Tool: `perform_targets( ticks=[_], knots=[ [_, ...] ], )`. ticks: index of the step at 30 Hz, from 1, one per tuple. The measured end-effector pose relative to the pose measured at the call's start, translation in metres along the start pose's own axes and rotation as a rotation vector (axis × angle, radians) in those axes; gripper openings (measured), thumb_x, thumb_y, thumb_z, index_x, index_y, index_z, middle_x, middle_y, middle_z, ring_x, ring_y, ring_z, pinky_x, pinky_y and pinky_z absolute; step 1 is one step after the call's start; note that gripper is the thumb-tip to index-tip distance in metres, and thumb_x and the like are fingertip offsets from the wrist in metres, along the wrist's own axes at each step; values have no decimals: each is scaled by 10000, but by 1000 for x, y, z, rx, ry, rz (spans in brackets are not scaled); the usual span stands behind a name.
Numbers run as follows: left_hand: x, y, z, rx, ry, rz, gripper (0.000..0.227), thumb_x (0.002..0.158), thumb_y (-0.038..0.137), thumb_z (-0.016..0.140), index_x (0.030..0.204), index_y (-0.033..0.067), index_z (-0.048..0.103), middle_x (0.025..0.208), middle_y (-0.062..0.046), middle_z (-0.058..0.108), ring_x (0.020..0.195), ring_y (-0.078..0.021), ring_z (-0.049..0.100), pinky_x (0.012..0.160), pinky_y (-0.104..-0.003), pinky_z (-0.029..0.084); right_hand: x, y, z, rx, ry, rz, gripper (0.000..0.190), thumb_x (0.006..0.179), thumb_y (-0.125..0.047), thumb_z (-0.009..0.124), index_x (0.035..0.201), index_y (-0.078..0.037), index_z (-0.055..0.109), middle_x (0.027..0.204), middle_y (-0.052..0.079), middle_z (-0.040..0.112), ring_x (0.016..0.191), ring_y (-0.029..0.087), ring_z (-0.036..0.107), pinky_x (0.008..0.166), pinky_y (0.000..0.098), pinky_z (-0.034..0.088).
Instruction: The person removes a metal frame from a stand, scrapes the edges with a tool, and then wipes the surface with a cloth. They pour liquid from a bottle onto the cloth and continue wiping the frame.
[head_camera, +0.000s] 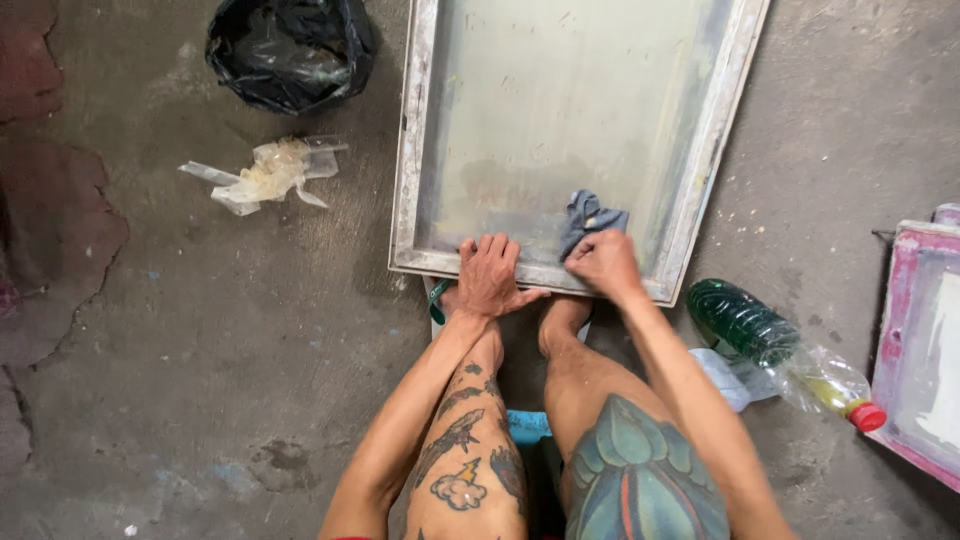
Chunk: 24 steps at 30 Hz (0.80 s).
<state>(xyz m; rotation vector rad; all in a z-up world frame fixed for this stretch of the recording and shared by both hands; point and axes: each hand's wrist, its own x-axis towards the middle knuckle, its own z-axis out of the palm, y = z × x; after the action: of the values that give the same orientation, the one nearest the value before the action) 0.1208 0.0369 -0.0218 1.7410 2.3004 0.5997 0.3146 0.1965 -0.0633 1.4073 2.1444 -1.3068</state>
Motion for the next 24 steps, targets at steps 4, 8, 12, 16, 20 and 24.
perform_targets(
  ticks=[4,8,12,16,20,24],
  knots=[
    [-3,0,-2,-22,14,12,752,415,651,846,828,111,525,849,-69,486,846,-260,529,857,-424,369,-6,48,-23,-92,4,210,188,683,-356,882,766,-204,809,707,75,755,805,309,750,745,410,577],
    [2,-1,0,-5,30,46,732,446,640,854,822,118,506,833,-62,460,819,-256,514,839,-411,359,-5,2,-6,-36,26,54,135,693,-258,861,776,-164,810,732,118,751,833,383,739,705,459,572],
    [-5,-2,0,14,29,62,732,488,679,820,852,124,509,842,-57,469,819,-247,519,853,-419,358,0,26,-12,-82,52,90,134,660,-312,850,717,-204,795,682,73,729,762,329,735,687,420,566],
    [-1,-4,16,82,-78,137,785,334,518,922,938,184,550,884,1,502,872,-201,537,873,-434,390,7,12,-9,50,99,-18,237,678,-335,871,778,-135,791,706,146,713,775,359,722,683,433,561],
    [-8,-9,21,92,-94,146,747,372,417,959,928,177,521,876,-8,464,837,-223,510,821,-418,389,11,-8,8,13,79,29,159,662,-312,862,731,-184,797,656,80,723,731,338,730,653,397,568],
    [-5,-9,22,79,-41,148,734,365,444,940,906,179,520,864,-13,462,832,-221,506,807,-414,391,9,13,-9,-35,93,49,162,701,-324,857,739,-180,794,684,105,725,757,334,731,689,413,565]
  ],
)
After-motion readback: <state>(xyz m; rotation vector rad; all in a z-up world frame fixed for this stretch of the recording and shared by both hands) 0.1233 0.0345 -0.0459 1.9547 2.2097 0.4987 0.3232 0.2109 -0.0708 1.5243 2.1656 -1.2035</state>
